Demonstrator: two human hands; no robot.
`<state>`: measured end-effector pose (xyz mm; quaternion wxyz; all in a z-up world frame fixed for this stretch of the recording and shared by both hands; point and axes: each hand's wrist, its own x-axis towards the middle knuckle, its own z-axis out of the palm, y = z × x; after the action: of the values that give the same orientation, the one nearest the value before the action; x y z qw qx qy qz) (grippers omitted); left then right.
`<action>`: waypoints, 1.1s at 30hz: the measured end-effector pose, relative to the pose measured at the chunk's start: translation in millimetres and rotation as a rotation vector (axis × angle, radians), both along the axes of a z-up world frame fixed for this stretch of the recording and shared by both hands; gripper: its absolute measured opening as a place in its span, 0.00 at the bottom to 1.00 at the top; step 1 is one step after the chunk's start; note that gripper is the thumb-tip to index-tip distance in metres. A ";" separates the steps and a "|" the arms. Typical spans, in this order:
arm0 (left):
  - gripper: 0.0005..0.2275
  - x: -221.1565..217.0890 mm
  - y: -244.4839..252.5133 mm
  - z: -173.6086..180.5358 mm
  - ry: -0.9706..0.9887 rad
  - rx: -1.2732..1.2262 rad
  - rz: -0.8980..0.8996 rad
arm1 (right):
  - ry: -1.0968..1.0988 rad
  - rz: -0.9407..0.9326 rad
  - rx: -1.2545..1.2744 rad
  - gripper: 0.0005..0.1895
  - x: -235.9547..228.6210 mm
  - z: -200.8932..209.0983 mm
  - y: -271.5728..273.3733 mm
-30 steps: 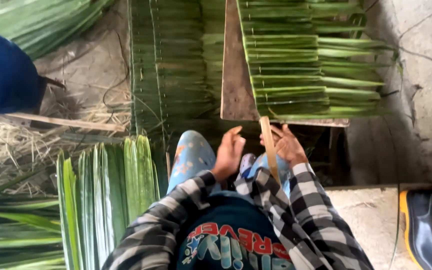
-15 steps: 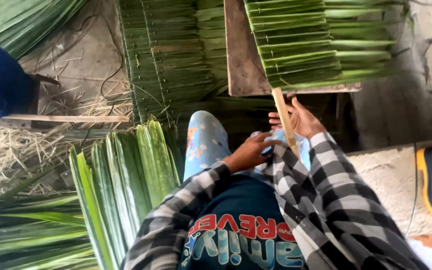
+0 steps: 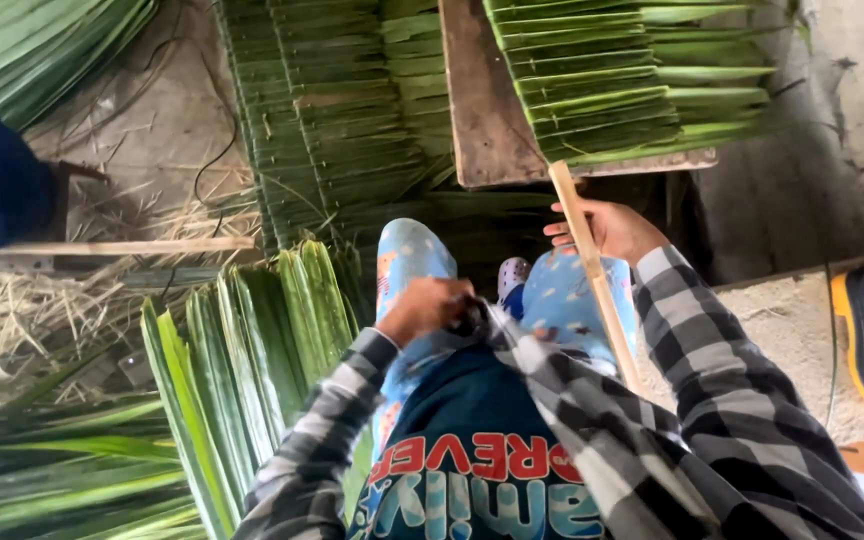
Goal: Thatching palm leaves onto a wooden frame to create a roof panel
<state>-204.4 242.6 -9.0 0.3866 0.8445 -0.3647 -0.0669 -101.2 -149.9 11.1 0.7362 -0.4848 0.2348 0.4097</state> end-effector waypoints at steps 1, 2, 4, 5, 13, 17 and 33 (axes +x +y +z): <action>0.08 -6.0 -14.4 -5.8 0.001 -0.001 0.011 | 0.001 0.011 -0.001 0.27 -0.4 1.6 3.0; 0.03 -12.4 -30.4 -12.1 -0.258 0.202 0.094 | 0.003 0.005 -0.012 0.26 -2.8 3.8 4.3; 0.04 -21.4 -59.0 -37.5 -0.514 0.410 0.193 | 0.001 0.015 -0.024 0.26 -7.2 15.1 11.2; 0.04 -23.3 -71.8 -56.3 -0.601 0.400 0.223 | -0.008 0.012 -0.055 0.26 -9.2 24.7 16.7; 0.09 36.0 -114.0 -29.5 -0.265 0.452 0.367 | -0.126 0.060 0.010 0.30 -16.1 22.2 18.3; 0.03 23.2 -121.0 -105.5 -0.088 0.459 0.184 | -0.168 0.043 0.129 0.32 -21.1 3.3 19.8; 0.05 -108.9 52.6 32.0 0.055 0.465 0.949 | 0.013 -0.432 0.354 0.24 -6.6 -83.1 -7.2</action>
<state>-313.3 295.2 23.0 0.1863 0.9781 0.0923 0.0140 -107.9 -157.1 -72.0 0.8783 -0.2846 0.2622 0.2808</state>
